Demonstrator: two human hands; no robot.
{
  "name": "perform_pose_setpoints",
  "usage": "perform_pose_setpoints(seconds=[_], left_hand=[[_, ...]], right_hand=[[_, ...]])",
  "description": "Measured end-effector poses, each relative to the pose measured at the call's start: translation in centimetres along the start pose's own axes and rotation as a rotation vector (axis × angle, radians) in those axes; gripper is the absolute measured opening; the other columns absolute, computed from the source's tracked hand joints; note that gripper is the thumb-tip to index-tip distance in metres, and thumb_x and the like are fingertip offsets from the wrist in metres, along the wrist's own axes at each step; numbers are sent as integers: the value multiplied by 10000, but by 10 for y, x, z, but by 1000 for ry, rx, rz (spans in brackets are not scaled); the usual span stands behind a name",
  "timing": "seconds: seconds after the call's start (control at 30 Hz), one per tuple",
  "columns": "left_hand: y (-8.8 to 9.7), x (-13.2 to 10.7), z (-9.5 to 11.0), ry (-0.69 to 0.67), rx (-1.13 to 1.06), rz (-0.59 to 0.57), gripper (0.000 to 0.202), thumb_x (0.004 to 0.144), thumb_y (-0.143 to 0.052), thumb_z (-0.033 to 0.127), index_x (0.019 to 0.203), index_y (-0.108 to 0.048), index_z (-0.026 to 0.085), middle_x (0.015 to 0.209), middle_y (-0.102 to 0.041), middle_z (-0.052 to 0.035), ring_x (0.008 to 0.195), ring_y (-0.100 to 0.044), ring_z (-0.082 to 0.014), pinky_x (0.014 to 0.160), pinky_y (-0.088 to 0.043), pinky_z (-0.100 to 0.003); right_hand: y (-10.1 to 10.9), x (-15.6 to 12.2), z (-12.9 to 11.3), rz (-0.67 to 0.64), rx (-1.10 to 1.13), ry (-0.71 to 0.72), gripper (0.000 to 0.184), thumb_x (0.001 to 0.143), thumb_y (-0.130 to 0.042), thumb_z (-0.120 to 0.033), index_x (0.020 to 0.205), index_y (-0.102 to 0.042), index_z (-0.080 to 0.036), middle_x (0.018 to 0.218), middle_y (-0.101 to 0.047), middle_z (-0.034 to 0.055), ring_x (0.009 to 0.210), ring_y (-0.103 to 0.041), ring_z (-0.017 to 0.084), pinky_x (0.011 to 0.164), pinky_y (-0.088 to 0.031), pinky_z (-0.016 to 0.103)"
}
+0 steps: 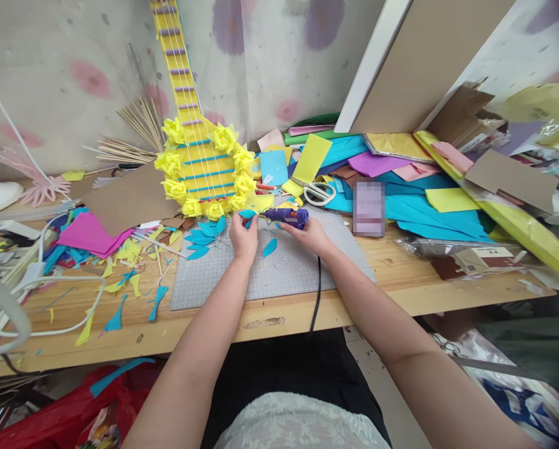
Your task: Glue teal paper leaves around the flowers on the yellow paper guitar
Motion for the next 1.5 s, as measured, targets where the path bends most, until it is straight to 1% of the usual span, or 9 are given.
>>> perform_pose_setpoints(seconds=[0.17,0.23,0.43,0.67,0.83,1.0,1.17,1.3,1.5], left_hand=[[1,1,-2,21,-25,4,164,710,-666,196,795,-526,194,812,-661,-32,748,-630,-143,749,-499,-289],[2,3,-4,45,-35,17,166,706,-668,194,784,-522,191,797,-660,-32,734,-627,-145,739,-497,-291],[3,5,-9,62,-54,26,169,702,-669,202,770,-516,182,776,-650,-40,730,-625,-155,752,-491,-306],[2,3,-5,46,-31,21,180,696,-669,224,760,-504,194,762,-649,-29,721,-622,-148,740,-487,-290],[3,4,-7,42,-40,29,189,691,-673,257,759,-507,198,758,-646,-27,716,-612,-142,743,-487,-287],[5,5,-12,79,-73,57,189,688,-677,248,759,-513,188,751,-639,-24,711,-609,-137,754,-485,-292],[4,5,-9,64,-56,41,183,694,-675,239,768,-516,189,765,-643,-29,722,-615,-144,747,-483,-293],[5,4,-7,70,-65,53,170,690,-672,214,766,-522,189,762,-644,-26,695,-607,-138,728,-479,-284],[4,5,-11,89,-94,56,184,683,-680,234,752,-516,186,726,-618,-11,711,-605,-140,751,-475,-296]], right_hand=[[6,-1,1,33,-12,-66,434,683,-648,-575,831,-702,-170,799,-714,80,806,-653,251,704,-506,354],[8,-2,1,21,-9,-78,440,677,-644,-586,799,-696,-166,752,-702,76,761,-646,238,672,-498,339],[4,-4,-5,-19,-20,12,405,693,-651,-547,841,-695,-172,791,-703,73,821,-644,243,719,-494,346],[0,-3,-4,-33,-36,12,424,693,-647,-562,873,-696,-181,796,-708,70,847,-649,250,728,-499,347],[4,-4,-8,-52,-53,10,414,693,-646,-561,845,-698,-180,775,-708,69,796,-651,245,699,-497,343],[9,-4,-6,-18,-72,-32,404,681,-655,-564,808,-696,-182,746,-703,72,771,-648,251,667,-497,347],[3,-3,-11,-48,-37,14,381,706,-645,-533,846,-699,-183,785,-707,72,811,-651,250,717,-502,355],[0,-3,-14,-66,-48,53,368,712,-649,-521,883,-701,-200,800,-712,64,861,-652,256,753,-504,363],[4,-3,-8,-37,-111,28,374,698,-657,-538,874,-706,-211,815,-721,67,831,-659,271,722,-505,378]])
Point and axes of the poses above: each hand's wrist, its own x-axis towards the middle knuckle, its own y-axis out of the back of the hand, z = x × y, the point moved 5 cm from there along x, towards the middle knuckle
